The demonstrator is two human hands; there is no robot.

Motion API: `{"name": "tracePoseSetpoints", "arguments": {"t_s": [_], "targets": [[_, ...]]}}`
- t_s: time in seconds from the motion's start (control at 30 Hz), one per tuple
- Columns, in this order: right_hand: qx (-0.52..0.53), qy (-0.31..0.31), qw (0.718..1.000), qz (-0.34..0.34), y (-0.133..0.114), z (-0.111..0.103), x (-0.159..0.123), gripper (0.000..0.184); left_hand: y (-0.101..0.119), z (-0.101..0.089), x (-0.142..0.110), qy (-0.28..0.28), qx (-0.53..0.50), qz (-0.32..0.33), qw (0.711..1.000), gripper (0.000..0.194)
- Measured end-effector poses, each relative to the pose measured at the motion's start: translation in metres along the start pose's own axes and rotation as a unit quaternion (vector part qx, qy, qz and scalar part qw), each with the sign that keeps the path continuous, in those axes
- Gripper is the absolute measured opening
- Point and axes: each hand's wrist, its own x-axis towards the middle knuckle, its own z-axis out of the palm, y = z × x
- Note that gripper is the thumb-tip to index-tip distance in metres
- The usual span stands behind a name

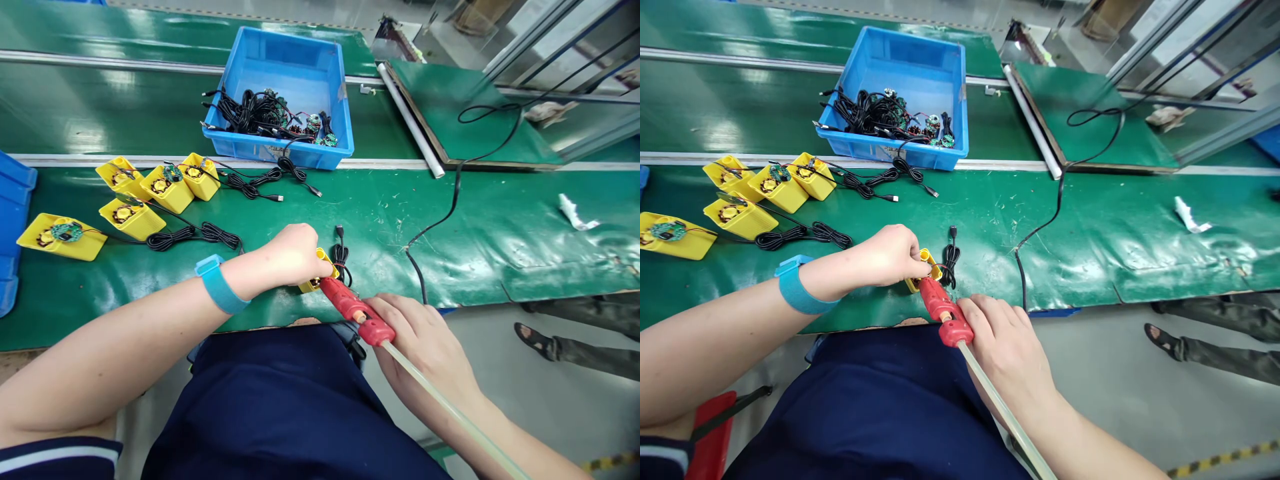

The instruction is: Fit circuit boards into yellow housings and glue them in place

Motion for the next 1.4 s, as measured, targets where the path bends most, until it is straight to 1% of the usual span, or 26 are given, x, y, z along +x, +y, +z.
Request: {"name": "tracePoseSetpoints", "arguments": {"t_s": [0.13,0.3,0.47,0.8,1.23,1.4], "targets": [[0.008,0.011,1.000,0.011,-0.0029,-0.0009,0.0026,0.021,0.0004,0.0001,-0.0001,-0.001,-0.001,0.001,1.000,0.019],[0.018,0.004,1.000,0.022,-0.0041,-0.0010,0.0032,0.020,0.0012,-0.0002,-0.0014,0.000,-0.006,-0.006,1.000,0.018],[0.019,0.010,0.999,0.024,-0.0034,0.0003,0.0013,0.019,0.0017,-0.0008,-0.0022,-0.004,-0.003,-0.005,1.000,0.021],[0.008,0.021,1.000,0.022,-0.0036,0.0005,0.0033,0.016,-0.0007,0.0013,-0.0001,0.001,-0.002,0.004,1.000,0.020],[0.008,0.013,1.000,0.023,-0.0028,0.0007,0.0010,0.017,-0.0016,0.0035,0.0012,0.009,-0.009,-0.007,1.000,0.018],[0.016,0.000,0.999,0.030,-0.0018,0.0018,-0.0010,0.019,-0.0026,0.0045,0.0024,0.016,-0.001,0.002,1.000,0.020]]}}
